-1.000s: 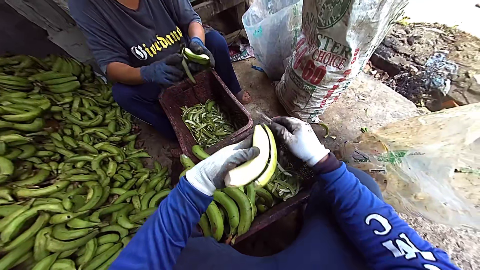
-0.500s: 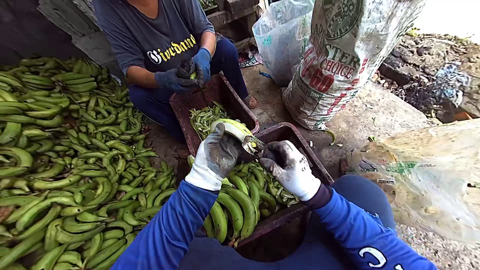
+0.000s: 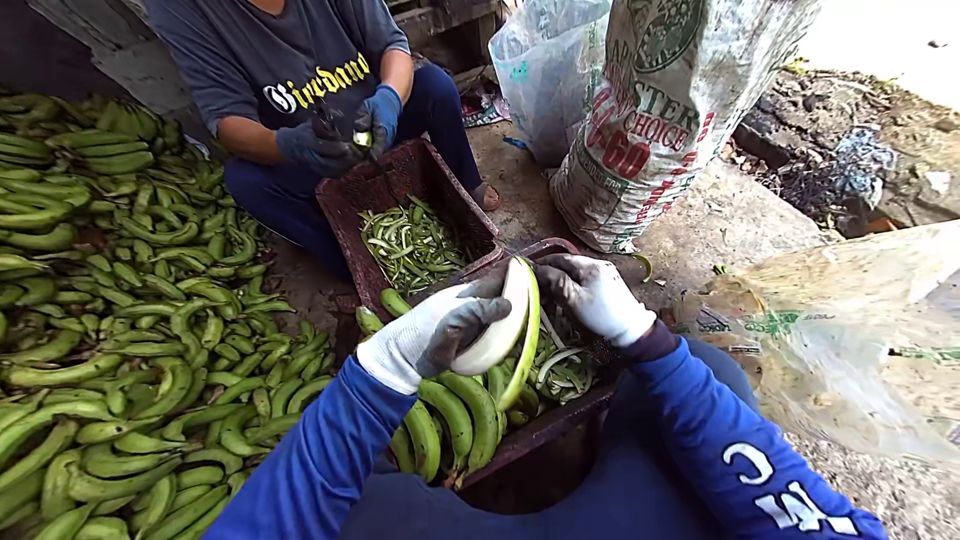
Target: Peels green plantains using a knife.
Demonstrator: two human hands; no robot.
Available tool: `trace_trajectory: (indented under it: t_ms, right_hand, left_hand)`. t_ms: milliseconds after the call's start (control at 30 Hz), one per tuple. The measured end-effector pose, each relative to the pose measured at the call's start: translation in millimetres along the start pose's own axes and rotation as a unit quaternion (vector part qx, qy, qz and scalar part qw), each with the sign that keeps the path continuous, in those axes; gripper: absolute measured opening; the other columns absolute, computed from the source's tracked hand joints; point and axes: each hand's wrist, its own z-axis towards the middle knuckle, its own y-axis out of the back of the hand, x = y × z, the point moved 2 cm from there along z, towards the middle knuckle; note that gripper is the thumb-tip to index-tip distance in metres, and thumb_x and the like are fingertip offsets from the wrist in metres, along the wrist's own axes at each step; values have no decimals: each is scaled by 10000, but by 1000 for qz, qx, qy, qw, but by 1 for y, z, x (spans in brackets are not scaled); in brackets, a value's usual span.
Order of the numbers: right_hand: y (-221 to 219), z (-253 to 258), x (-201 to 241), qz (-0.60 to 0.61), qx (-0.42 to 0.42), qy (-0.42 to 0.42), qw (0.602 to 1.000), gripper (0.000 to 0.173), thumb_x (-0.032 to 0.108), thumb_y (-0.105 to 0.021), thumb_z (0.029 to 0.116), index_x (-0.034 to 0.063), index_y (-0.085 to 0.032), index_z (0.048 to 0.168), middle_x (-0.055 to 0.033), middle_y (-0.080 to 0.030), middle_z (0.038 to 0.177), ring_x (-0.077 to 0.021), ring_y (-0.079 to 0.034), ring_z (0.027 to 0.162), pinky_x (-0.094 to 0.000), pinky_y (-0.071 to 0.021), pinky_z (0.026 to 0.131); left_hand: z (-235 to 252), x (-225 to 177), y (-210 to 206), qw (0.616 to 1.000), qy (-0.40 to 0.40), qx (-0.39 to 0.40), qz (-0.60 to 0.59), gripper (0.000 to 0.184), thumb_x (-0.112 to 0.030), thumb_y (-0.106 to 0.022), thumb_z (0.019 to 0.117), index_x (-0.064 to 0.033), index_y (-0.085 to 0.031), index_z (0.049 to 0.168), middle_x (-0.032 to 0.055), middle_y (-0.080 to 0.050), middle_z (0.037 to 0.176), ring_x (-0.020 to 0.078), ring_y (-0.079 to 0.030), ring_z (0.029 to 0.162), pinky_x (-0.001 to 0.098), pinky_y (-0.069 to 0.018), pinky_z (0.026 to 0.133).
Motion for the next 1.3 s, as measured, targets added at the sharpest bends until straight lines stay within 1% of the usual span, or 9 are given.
trace_trajectory:
  t_ms: [67, 133, 367, 600, 733, 833, 933, 1133, 1300]
  right_hand:
    - [5, 9, -17, -21, 27, -89, 995, 370, 476, -490, 1059, 233, -748, 1166, -12, -760, 1007, -192, -721, 926, -572, -567, 831]
    - [11, 6, -17, -11, -6, -117, 993, 357, 511, -559, 1017, 240, -726, 1178, -13, -745, 968, -191, -709, 869, -560, -570, 777]
    - [-10, -28, 15, 87, -55, 76, 992, 450, 410, -761, 902, 120, -692, 1239, -49, -670, 1169, -150, -660, 1038, -403, -595, 889]
    - [-15, -26, 27, 80, -27, 156, 984, 439, 435, -737, 931, 121, -731, 1238, -53, -665, 1156, -145, -636, 1046, -350, -571, 888]
    - [-6, -12, 15, 66, -35, 47, 996, 378, 415, -666, 981, 154, -730, 1246, -14, -705, 1104, -104, -680, 942, -361, -602, 827]
    - [6, 1, -7, 15, -31, -78, 996, 351, 475, -560, 1034, 236, -736, 1220, 8, -748, 1091, -148, -708, 982, -508, -579, 881]
    - [16, -2, -8, 29, -57, -100, 993, 363, 509, -583, 1014, 247, -714, 1227, 22, -748, 1051, -126, -709, 933, -489, -588, 837]
    - [3, -25, 12, 70, -43, 85, 993, 445, 412, -741, 925, 135, -697, 1271, -39, -677, 1173, -138, -665, 1037, -389, -602, 892]
    - [-16, -31, 32, 58, 12, 194, 979, 381, 427, -750, 933, 162, -754, 1208, -40, -686, 1134, -150, -645, 1053, -382, -560, 929]
  left_hand:
    - [5, 5, -3, 999, -12, 28, -22, 546, -347, -510, 1002, -195, -437, 1522, 159, -682, 1084, 236, -692, 849, 388, -604, 738]
    - [8, 4, -2, 998, -36, -27, -51, 654, -493, -639, 936, -203, -452, 1491, 113, -677, 997, 202, -687, 765, 354, -611, 677]
    - [11, 14, 33, 914, -116, -186, -340, 490, -525, -490, 1043, -136, -544, 1335, 119, -651, 1226, 269, -659, 1122, 486, -566, 960]
    - [8, 11, 16, 948, -50, -159, -270, 509, -564, -511, 1020, -121, -622, 1243, 95, -696, 1039, 191, -699, 906, 386, -610, 787]
    - [9, 12, 4, 980, -36, -55, -188, 442, -495, -559, 1017, -169, -619, 1310, 80, -689, 1047, 164, -689, 880, 351, -608, 756]
    - [11, 12, 0, 979, -11, -61, -197, 447, -507, -601, 965, -170, -626, 1257, 68, -654, 954, 165, -660, 764, 342, -597, 676]
    - [8, 4, 6, 971, -48, -134, -194, 425, -469, -588, 996, -181, -598, 1308, 60, -661, 995, 183, -672, 811, 384, -606, 734]
    - [7, 2, 30, 921, -61, -272, -271, 444, -434, -408, 1094, -107, -558, 1355, 142, -695, 1164, 274, -711, 986, 467, -607, 840]
    - [3, 3, 24, 960, -38, -187, -205, 431, -462, -440, 1078, -139, -580, 1326, 115, -691, 1069, 217, -701, 860, 390, -613, 738]
